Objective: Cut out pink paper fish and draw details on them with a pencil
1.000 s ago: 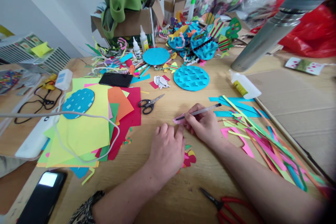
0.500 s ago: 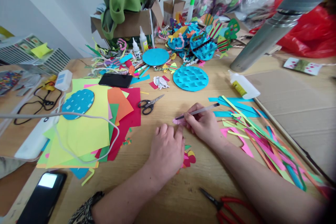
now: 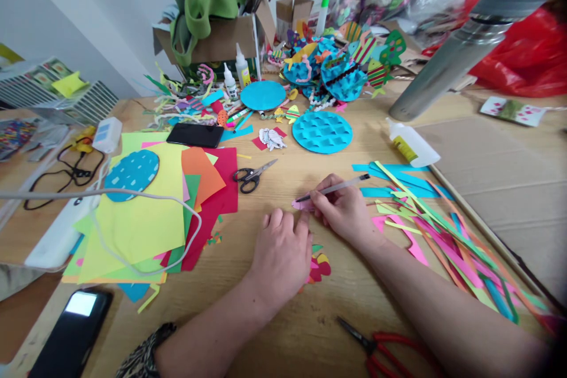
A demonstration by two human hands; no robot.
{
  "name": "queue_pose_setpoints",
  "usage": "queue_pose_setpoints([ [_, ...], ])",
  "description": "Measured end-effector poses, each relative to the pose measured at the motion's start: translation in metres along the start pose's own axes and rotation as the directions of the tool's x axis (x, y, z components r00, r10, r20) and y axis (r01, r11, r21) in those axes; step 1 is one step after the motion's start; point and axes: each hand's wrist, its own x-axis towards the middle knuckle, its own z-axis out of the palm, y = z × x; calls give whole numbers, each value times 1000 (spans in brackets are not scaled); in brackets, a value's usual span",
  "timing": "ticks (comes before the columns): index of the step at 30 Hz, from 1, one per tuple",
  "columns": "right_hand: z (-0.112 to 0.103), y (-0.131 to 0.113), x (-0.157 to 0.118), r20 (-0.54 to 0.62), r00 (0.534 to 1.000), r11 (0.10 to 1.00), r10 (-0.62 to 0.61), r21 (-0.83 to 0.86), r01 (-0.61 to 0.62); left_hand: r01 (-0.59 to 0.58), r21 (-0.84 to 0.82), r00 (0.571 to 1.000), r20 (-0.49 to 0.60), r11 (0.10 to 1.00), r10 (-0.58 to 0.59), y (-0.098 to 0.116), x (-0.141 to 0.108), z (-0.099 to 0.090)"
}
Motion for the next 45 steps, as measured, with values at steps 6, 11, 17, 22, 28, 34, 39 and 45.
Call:
queue_pose_setpoints([
  [6, -1, 0, 0, 2, 1000, 1000, -13, -27, 13, 2, 1, 1000, 2, 1000, -2, 0, 0, 0],
  [11, -1, 1, -1, 2, 1000, 1000, -7, -29, 7, 4, 5, 1000, -5, 1000, -4, 0, 0, 0],
  [17, 0, 4, 0, -4, 1000, 1000, -2, -8, 2, 2, 4, 1000, 3, 1000, -2, 0, -1, 0],
  [22, 0, 5, 0, -3, 1000, 1000, -12, 0, 12, 5, 5, 1000, -3, 1000, -5, 0, -1, 1],
  [28, -1, 5, -1, 1, 1000, 1000, -12, -8, 12, 5, 1, 1000, 2, 1000, -5, 0, -1, 1],
  [34, 1, 5, 1, 7, 1000, 1000, -3, 3, 3, 7, 3, 1000, 2, 1000, -7, 0, 0, 0],
  [39, 0, 4, 0, 8, 1000, 1000, 4, 2, -4, 4, -6, 1000, -4, 1000, -4, -1, 0, 0],
  [45, 0, 5, 0, 12, 1000, 1000, 6, 11, -6, 0, -11, 1000, -6, 1000, 0, -1, 0, 1],
])
